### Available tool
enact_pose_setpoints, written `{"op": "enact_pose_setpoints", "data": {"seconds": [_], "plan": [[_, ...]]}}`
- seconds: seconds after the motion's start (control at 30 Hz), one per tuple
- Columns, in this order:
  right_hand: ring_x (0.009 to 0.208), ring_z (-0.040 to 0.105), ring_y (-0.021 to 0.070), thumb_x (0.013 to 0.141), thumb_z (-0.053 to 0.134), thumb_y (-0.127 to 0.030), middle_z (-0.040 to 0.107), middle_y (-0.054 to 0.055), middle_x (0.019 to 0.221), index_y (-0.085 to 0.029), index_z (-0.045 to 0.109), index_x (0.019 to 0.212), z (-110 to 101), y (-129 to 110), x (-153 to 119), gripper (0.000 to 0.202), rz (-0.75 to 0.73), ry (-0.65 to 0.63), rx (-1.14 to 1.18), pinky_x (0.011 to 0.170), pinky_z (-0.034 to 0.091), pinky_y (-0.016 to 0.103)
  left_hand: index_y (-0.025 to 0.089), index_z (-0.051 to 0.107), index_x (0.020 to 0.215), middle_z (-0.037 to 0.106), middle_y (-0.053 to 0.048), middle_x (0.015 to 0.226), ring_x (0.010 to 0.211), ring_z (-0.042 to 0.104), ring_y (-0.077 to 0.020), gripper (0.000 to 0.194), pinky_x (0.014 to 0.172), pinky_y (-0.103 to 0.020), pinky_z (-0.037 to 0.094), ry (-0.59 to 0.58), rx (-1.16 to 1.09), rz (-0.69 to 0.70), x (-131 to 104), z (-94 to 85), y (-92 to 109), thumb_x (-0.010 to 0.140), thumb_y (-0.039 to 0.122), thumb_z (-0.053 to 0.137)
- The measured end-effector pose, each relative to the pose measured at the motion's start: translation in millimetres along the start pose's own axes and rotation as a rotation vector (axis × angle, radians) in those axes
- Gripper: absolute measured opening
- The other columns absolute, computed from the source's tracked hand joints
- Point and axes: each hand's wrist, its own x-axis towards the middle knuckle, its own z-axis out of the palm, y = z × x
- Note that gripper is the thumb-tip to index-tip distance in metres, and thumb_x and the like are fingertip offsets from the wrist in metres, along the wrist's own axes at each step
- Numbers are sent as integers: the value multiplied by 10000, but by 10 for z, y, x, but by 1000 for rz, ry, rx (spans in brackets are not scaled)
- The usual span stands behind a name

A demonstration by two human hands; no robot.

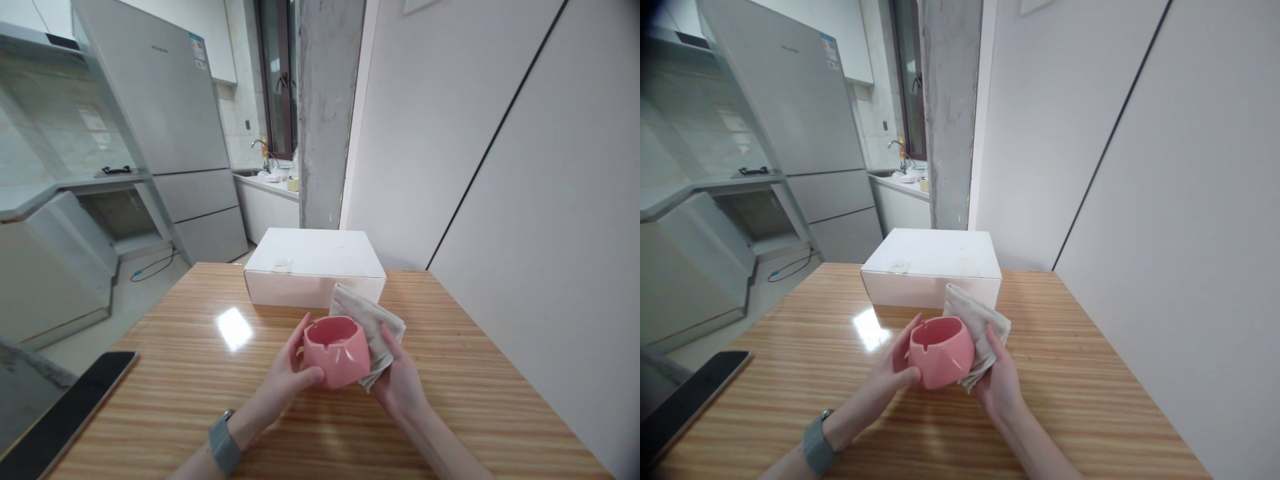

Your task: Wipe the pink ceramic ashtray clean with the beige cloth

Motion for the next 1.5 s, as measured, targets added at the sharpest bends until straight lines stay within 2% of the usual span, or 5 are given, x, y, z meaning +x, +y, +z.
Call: {"op": "enact_pose_setpoints", "data": {"seconds": [0.13, 0.73, 1.07, 1.3, 1.5], "plan": [[1080, 668, 322, 790, 681, -420, 782, 117, 969, -128, 753, 970, 28, 30, -52, 351, 69, -52, 8, 937, 515, 450, 255, 390, 1447, 519, -156, 1407, 1314, 429, -392, 1208, 1061, -451, 361, -89, -66, 28, -12, 52, 3, 379, 347, 948], [1094, 665, 215, 558, 866, -480, 767, 5, 1068, -252, 763, 936, -90, 345, -25, 452, -170, 37, -132, 919, 541, 280, 149, 305, 1405, 553, -210, 1333, 1181, 551, -327, 942, 990, -434, 422, 238, -22, 7, 67, 29, -120, 633, 286, 827], [1004, 699, 219, 698, 788, -427, 770, 31, 1058, -199, 740, 1024, -92, 197, 87, 401, -108, 87, -21, 839, 564, 296, 121, 183, 1501, 636, -139, 1240, 1054, 613, -205, 970, 928, -326, 434, 194, -300, -202, 68, 67, 44, 669, 129, 681], [887, 727, 255, 754, 730, -443, 783, 66, 995, -173, 739, 1023, -87, 127, 82, 380, -56, 54, -31, 748, 577, 342, 184, 230, 1504, 480, -203, 1431, 1268, 493, -337, 982, 991, -447, 417, 82, -168, -172, -3, 59, 78, 703, 253, 795], [1021, 691, 308, 753, 709, -511, 770, 116, 1026, -135, 744, 1020, -6, 139, -13, 463, 14, -81, -62, 906, 532, 416, 188, 375, 1444, 570, -188, 1347, 1230, 515, -364, 1136, 1025, -453, 377, 53, -61, -114, 30, -26, -32, 459, 296, 929]]}}
